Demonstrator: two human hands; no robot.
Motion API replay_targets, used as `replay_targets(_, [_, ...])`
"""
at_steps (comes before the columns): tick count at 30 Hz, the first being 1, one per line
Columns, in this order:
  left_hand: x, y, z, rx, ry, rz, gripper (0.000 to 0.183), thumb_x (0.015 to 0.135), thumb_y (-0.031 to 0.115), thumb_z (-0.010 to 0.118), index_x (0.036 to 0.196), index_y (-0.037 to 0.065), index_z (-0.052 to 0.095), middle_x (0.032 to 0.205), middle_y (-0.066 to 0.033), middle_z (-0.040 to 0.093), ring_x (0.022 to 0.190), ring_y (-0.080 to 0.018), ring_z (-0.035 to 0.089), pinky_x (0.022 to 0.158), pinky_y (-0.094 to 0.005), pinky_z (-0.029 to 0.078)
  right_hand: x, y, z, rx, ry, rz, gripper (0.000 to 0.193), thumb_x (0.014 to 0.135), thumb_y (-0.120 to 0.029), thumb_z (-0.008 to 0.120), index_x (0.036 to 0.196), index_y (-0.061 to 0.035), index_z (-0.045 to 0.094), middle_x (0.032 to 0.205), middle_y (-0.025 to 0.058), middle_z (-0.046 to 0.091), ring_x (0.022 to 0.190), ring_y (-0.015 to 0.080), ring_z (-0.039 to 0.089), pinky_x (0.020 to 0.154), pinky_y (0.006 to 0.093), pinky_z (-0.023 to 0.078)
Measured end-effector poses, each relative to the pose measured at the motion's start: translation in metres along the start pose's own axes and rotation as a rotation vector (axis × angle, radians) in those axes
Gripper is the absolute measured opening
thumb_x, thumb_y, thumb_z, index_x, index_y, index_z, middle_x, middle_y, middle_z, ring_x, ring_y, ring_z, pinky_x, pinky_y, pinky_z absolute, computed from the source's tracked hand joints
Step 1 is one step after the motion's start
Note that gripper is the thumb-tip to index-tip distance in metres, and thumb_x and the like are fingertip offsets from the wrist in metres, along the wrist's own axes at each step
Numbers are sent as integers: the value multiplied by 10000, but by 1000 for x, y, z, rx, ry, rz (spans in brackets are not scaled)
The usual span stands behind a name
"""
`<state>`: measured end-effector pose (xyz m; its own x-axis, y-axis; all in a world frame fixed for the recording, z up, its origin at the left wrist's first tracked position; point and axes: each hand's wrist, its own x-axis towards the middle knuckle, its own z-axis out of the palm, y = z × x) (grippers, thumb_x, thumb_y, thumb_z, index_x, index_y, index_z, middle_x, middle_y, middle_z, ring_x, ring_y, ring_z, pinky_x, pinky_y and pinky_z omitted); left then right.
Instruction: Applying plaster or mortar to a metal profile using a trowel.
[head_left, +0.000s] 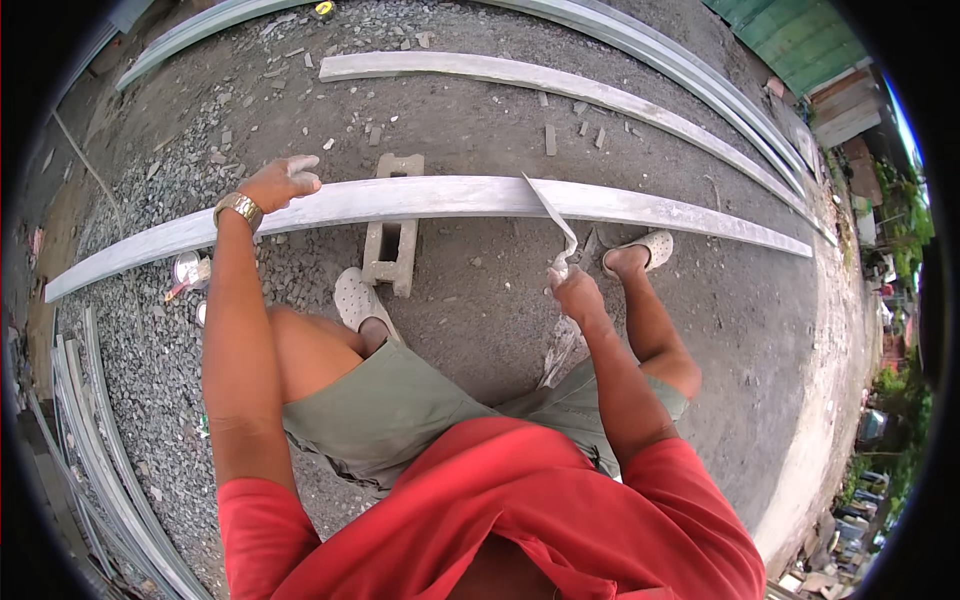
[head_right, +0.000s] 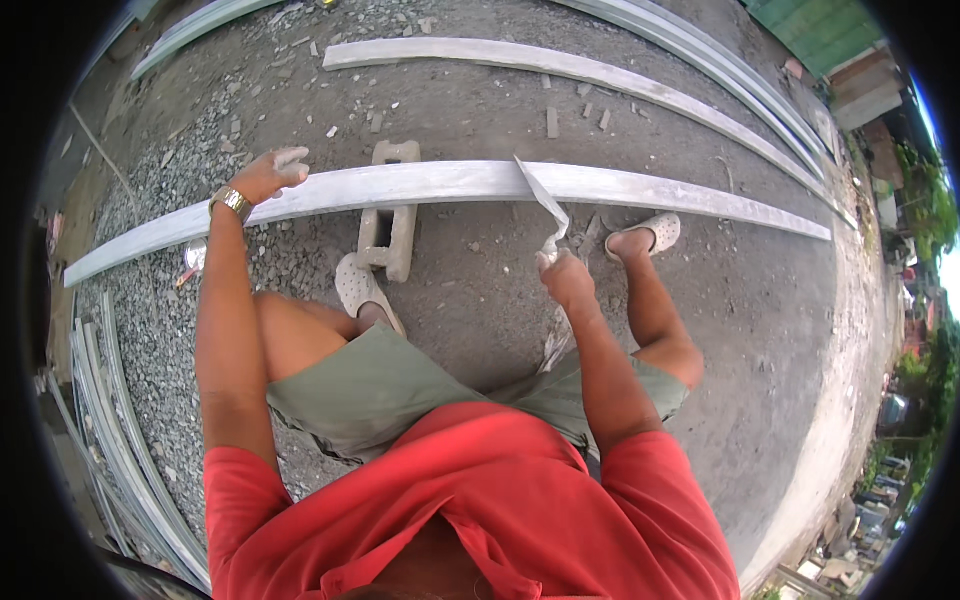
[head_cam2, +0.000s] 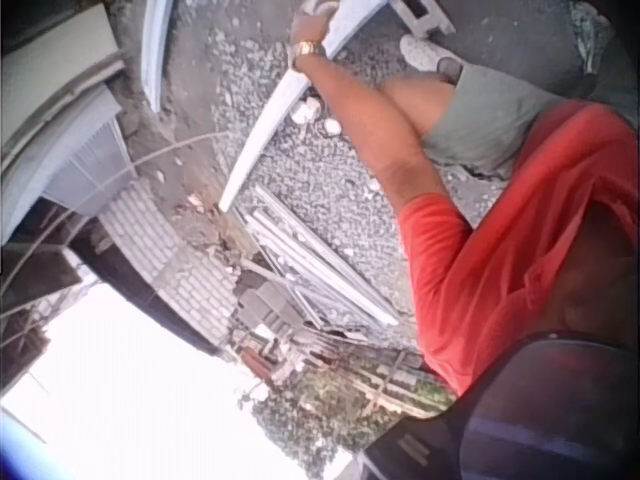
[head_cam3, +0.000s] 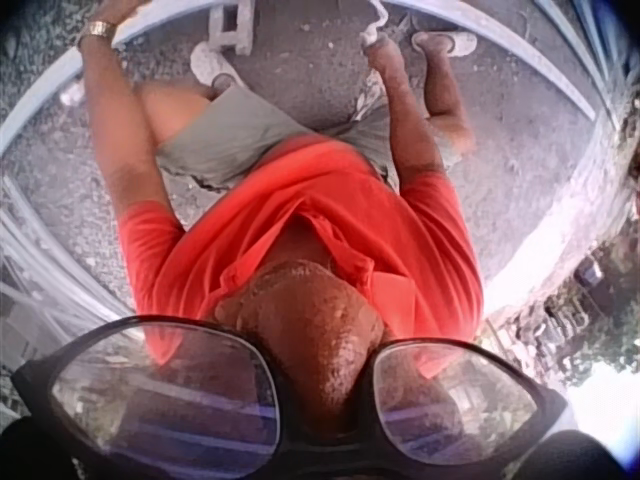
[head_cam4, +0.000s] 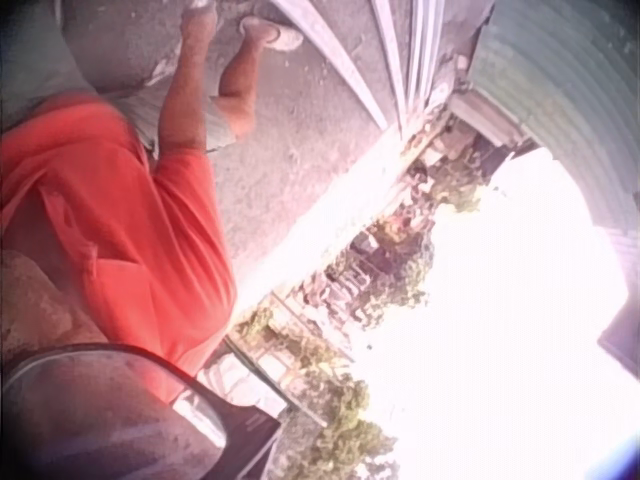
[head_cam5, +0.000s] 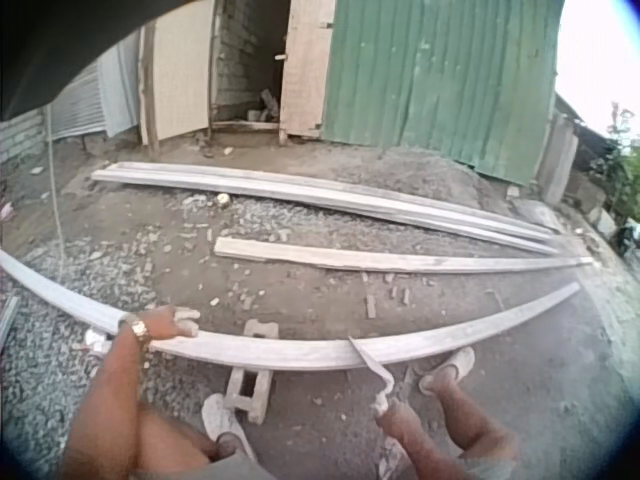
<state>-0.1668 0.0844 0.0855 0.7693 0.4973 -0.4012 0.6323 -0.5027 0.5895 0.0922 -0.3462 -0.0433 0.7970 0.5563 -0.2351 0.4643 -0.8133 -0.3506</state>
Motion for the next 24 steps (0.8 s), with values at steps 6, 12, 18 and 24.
replay_targets(6, [0,-3,0,-12,-1,-84,687,801,424,628,1389,133,424,1267,-111,560,1060,-221,595,839,-399,510,-27,-35,11,-139,-153,-116,492,875,-463,516,1030,1,574,925,257,644,928,409,617,837,484,470])
replay_targets(12, [14,29,3,-21,3,33,698,799,446,624,1390,134,424,1252,-105,575,1087,-220,577,843,-395,505,59,200,23,-230,50,-33,515,877,-453,514,1021,35,592,921,293,631,927,445,605,821,490,465])
replay_targets(18, [-6,-11,-3,-119,65,-125,689,800,403,633,1394,132,414,1196,-98,605,1060,-208,588,831,-382,483,-50,-32,23,-45,-121,-114,442,868,-418,541,967,10,586,863,285,635,892,435,615,795,492,481])
replay_targets(24, [3,11,2,-33,36,-29,656,812,396,624,1377,119,439,1180,-93,617,1019,-194,597,801,-359,493,-32,66,-28,-115,-63,125,476,879,-445,524,964,20,586,912,279,639,923,414,619,811,469,486])
